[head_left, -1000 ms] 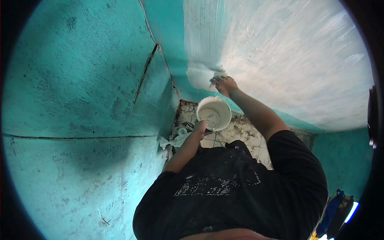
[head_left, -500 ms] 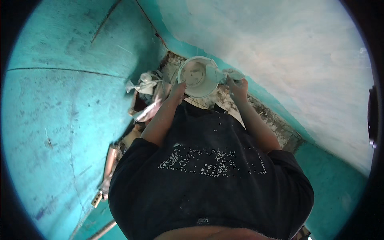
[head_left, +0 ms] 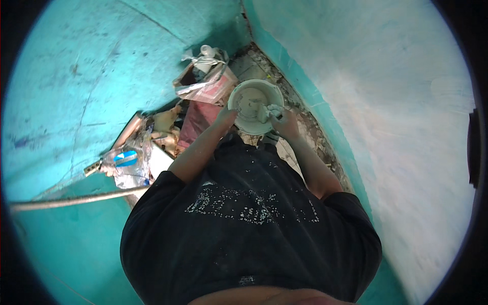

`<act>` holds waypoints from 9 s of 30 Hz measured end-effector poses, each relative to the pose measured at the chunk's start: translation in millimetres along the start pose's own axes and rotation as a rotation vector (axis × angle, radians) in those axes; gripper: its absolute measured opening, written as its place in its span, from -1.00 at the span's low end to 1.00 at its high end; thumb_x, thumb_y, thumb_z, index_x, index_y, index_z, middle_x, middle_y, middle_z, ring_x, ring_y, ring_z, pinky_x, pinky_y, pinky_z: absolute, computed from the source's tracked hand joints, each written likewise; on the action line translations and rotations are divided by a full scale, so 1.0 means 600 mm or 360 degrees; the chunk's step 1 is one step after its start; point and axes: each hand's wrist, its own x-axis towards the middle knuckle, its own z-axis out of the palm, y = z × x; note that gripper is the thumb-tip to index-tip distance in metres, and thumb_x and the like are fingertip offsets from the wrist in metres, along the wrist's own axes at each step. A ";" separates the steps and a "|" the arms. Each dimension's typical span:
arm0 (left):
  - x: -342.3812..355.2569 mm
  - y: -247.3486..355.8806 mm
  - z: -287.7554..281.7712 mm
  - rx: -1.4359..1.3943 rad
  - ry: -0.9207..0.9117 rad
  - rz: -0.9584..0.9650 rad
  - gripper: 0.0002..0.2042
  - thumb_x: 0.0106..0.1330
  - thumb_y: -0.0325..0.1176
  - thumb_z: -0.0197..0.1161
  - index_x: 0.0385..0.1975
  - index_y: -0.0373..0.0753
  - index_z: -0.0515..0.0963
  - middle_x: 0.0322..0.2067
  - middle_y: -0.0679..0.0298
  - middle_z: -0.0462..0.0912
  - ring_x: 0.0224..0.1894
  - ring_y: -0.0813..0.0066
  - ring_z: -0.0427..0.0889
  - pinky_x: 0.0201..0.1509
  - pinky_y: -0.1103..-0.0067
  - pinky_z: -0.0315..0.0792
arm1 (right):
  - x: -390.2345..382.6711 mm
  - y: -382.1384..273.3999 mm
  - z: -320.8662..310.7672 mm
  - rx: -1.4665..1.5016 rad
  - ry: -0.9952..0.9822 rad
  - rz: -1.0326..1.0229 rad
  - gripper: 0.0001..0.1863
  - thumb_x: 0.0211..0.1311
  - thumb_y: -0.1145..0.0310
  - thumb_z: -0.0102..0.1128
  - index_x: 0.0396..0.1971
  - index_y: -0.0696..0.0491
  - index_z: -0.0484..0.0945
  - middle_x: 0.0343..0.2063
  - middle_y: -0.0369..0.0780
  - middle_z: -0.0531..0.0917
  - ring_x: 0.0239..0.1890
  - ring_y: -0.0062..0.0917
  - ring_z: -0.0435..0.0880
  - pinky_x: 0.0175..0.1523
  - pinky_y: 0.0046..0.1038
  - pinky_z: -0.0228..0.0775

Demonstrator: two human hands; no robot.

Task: Painting a ceiling using a brush and a bucket of white paint.

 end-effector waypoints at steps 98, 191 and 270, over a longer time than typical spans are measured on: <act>0.667 0.255 -0.961 -0.0006 0.0167 -0.0604 -0.61 0.18 -0.50 0.01 0.04 -0.28 0.23 -0.07 0.04 0.38 -0.12 0.11 0.52 -0.28 0.24 0.62 | 0.932 0.040 0.980 0.1636 0.0287 0.1259 -0.86 0.22 0.39 -0.07 -0.32 0.06 0.48 -0.52 -0.29 0.53 -0.56 -0.61 0.48 -0.54 -0.57 0.32; 0.456 0.382 -0.629 0.0099 0.0078 -0.0643 -0.71 0.17 -0.27 0.06 -0.17 -0.29 0.46 -0.35 0.25 0.55 -0.27 0.45 0.53 -0.26 0.49 0.36 | 0.775 -0.309 0.799 0.0916 -0.0953 0.0755 -0.54 -0.29 0.38 0.36 -0.28 0.22 0.49 -0.39 -0.16 0.58 -0.38 -0.46 0.58 -0.29 -0.43 0.43; 0.545 0.241 -0.902 0.0580 -0.0434 -0.0393 -0.71 0.00 -0.30 0.19 -0.31 -0.36 0.55 -0.33 0.18 0.58 -0.30 0.44 0.54 -0.25 0.51 0.36 | 0.780 -0.288 1.033 0.0732 -0.0692 0.0714 -0.66 0.03 0.26 0.21 -0.25 0.18 0.50 -0.39 -0.22 0.57 -0.36 -0.51 0.57 -0.27 -0.45 0.39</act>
